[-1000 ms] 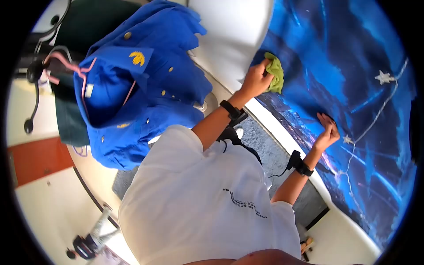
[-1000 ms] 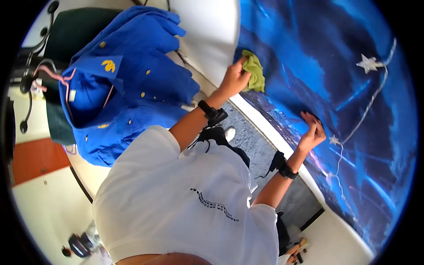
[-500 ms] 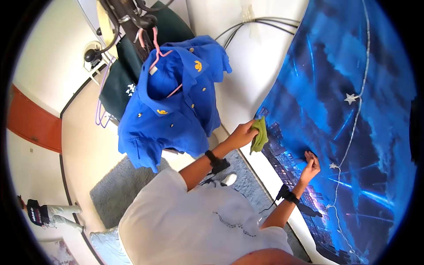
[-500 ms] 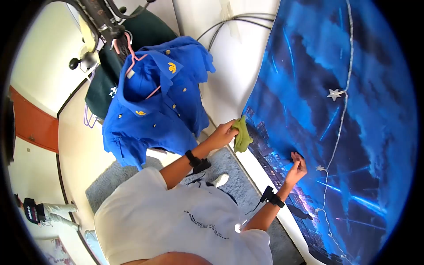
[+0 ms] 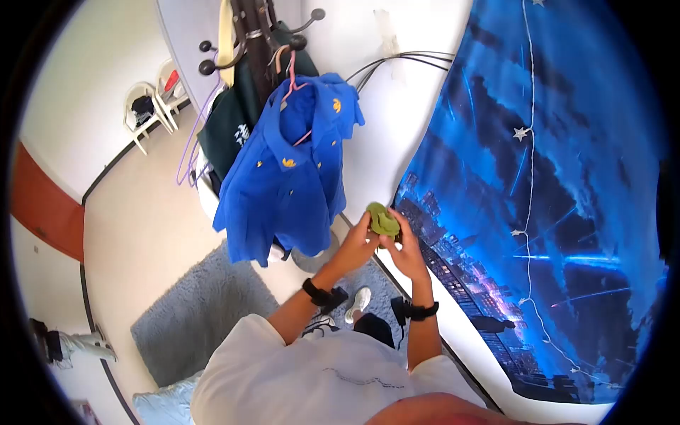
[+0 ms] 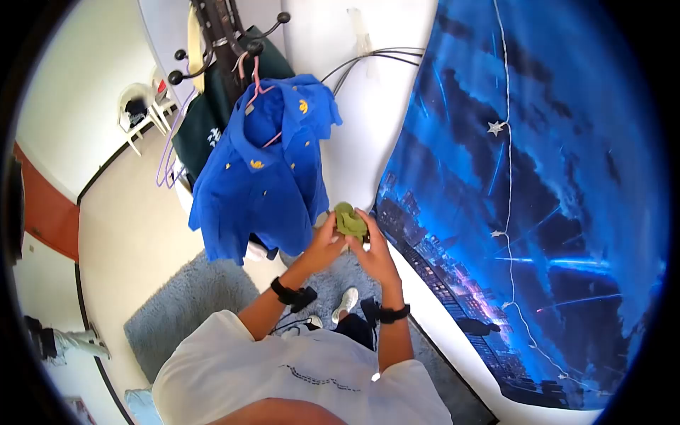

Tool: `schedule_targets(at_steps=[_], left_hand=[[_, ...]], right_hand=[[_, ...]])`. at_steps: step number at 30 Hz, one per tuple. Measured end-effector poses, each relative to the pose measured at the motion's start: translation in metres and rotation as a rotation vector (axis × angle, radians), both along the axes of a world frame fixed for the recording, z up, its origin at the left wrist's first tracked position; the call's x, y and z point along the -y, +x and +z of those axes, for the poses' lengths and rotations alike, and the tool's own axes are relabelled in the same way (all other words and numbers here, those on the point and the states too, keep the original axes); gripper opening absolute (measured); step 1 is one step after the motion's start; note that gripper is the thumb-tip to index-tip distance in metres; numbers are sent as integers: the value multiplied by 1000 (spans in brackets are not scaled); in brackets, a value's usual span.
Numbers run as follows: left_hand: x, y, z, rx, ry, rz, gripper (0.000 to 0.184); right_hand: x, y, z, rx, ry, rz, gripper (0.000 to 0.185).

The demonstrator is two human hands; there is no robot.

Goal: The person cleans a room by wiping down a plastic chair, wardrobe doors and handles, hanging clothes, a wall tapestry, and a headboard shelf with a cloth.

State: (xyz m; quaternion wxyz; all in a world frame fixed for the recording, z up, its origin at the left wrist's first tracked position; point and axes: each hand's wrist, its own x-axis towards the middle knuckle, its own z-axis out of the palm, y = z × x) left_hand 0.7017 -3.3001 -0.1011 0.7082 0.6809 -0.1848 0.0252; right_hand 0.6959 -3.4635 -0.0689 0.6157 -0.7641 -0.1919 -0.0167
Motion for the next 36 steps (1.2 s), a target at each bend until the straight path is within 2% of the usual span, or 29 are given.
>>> schedule_targets(at_steps=[1,2,4,5,7,9,10,12,14,17,19,20,21,22,23,24,25,27,28,29,31,32,33,35,36], left_hand=[[-10,-5,14,7,22,-27,47],[-22,-14,25,-2,17,-10,47],[-49,-32,45,77,232,76,42],[-64,-36,54,74,236,98,42],[-94,-43,77,307,444,273,38],[-116,-43,111,344,396,353,34],[-124,-39,121,338,349,410,33],[-133,-27,148,388,369,509,31],[-135,-10,170,420,383,562,30],[-133,30,201,630,520,806,33],[-132,60,222,775,596,940,40],[-132,74,230,861,638,1012,42],[-136,91,235,844,651,1025,42],[-141,107,238,863,646,1060,48],[-143,114,235,874,638,1097,54],[-142,116,243,828,695,1006,54],[-143,120,251,819,697,1026,54],[-144,124,253,933,814,1015,29],[-147,134,231,778,1023,1227,53],[-155,144,216,784,1026,1250,53],[-149,141,207,631,1058,1341,64],[-145,139,202,558,945,1290,67],[-141,132,204,446,971,1249,62],[-129,123,207,341,837,1140,57],[-126,122,204,313,838,1159,57]], right_hand=[[-5,5,7,-34,31,9,53],[-11,10,9,81,30,32,44],[-25,18,33,76,-10,181,45],[-35,24,43,101,-24,243,46],[-52,41,62,284,-27,252,50],[-60,64,91,377,32,190,50],[-65,82,101,428,144,143,48],[-78,109,140,494,273,53,37],[-93,134,180,694,238,-28,35],[-128,171,221,830,266,3,35],[-145,175,247,760,237,82,31],[-154,179,256,883,261,133,31],[-162,184,262,1005,284,190,34],[-171,193,263,988,288,211,34],[-179,202,262,1054,270,345,33],[-185,211,264,1133,257,480,33],[-187,214,270,1130,262,502,33],[-183,212,273,1048,68,548,34],[-186,214,275,1063,111,562,27],[-191,222,275,1079,119,578,27],[-205,237,269,1138,190,521,19],[-209,240,265,1103,295,527,16],[-216,248,263,1122,309,542,16],[-230,261,248,917,623,780,18],[-230,263,243,785,665,876,20]])
